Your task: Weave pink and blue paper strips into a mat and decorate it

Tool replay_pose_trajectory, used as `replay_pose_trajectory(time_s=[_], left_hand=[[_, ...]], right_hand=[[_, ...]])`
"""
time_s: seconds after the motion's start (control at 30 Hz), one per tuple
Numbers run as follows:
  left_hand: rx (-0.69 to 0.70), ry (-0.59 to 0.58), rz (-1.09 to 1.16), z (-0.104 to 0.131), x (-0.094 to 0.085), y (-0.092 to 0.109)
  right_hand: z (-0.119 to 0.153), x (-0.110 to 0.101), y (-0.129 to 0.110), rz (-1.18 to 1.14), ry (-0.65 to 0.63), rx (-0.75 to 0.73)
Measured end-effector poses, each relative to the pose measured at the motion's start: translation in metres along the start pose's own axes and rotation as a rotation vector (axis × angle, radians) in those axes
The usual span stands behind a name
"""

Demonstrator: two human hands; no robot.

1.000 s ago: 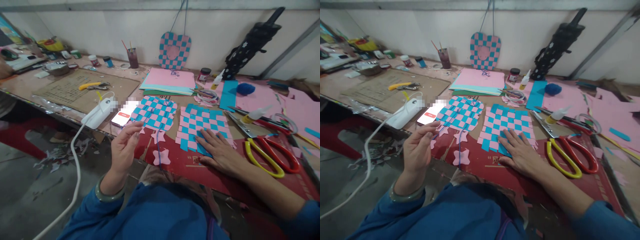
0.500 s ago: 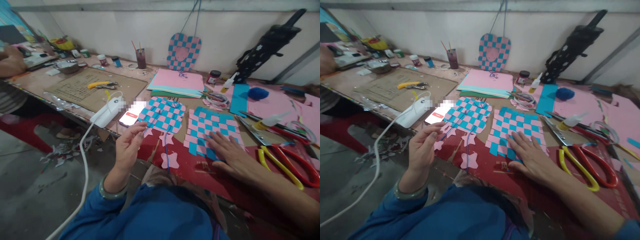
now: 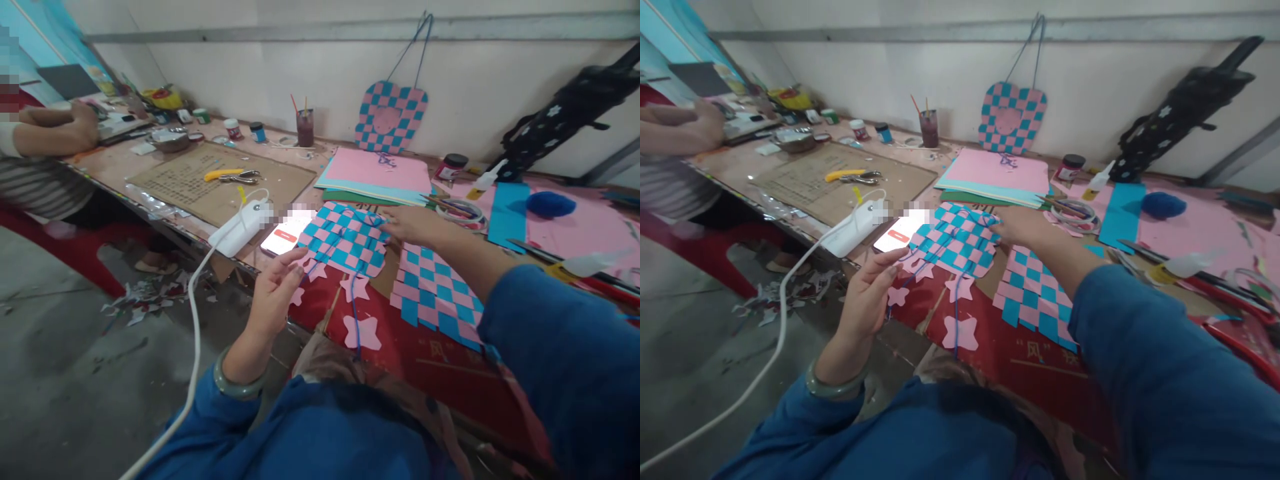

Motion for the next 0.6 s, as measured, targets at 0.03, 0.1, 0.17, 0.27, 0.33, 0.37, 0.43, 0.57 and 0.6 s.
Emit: replay_pose_trajectory(time_s=[0.03, 0.1, 0.17, 0.27, 0.33, 0.37, 0.43, 0.57, 0.6], left_hand=[[0.026, -0.011, -0.033, 0.002, -0.001, 0.0], [0.078, -0.04, -0.099, 0.004, -0.002, -0.001], [0.109, -0.066, -0.156, 0.005, -0.002, -0.003], [0.121, -0.08, -0.221, 0.006, -0.001, -0.006], [0.107, -0.087, -0.235, 0.006, 0.0, -0.008], [0.098, -0.091, -0.234, 0.006, 0.001, -0.009], [0.086, -0.099, -0.225, 0.006, 0.002, -0.01], [0.087, -0.107, -0.228, 0.007, 0.003, -0.01], [0.09, -0.108, -0.23, 0.007, 0.003, -0.011]], right_hand=[[-0.009, 0.004, 0.003, 0.011, -0.018, 0.052], [-0.022, 0.011, 0.012, 0.013, -0.05, 0.146], [-0.029, 0.015, 0.018, -0.019, -0.061, 0.192], [-0.034, 0.018, 0.023, -0.122, -0.057, 0.211], [-0.034, 0.019, 0.025, -0.212, -0.043, 0.224], [-0.034, 0.019, 0.026, -0.262, -0.032, 0.231], [-0.031, 0.018, 0.027, -0.374, 0.005, 0.245], [-0.024, 0.013, 0.026, -0.652, 0.106, 0.262], [-0.022, 0.013, 0.025, -0.729, 0.127, 0.269]])
Point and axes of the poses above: each hand's wrist, its own z-axis away from the middle knuckle, its own x-axis out of the palm, y = z × x, the point moved 7 cm from there along -z, towards the middle knuckle, and after that the axes turned 2 degrees about y, right-handed, at the moved point
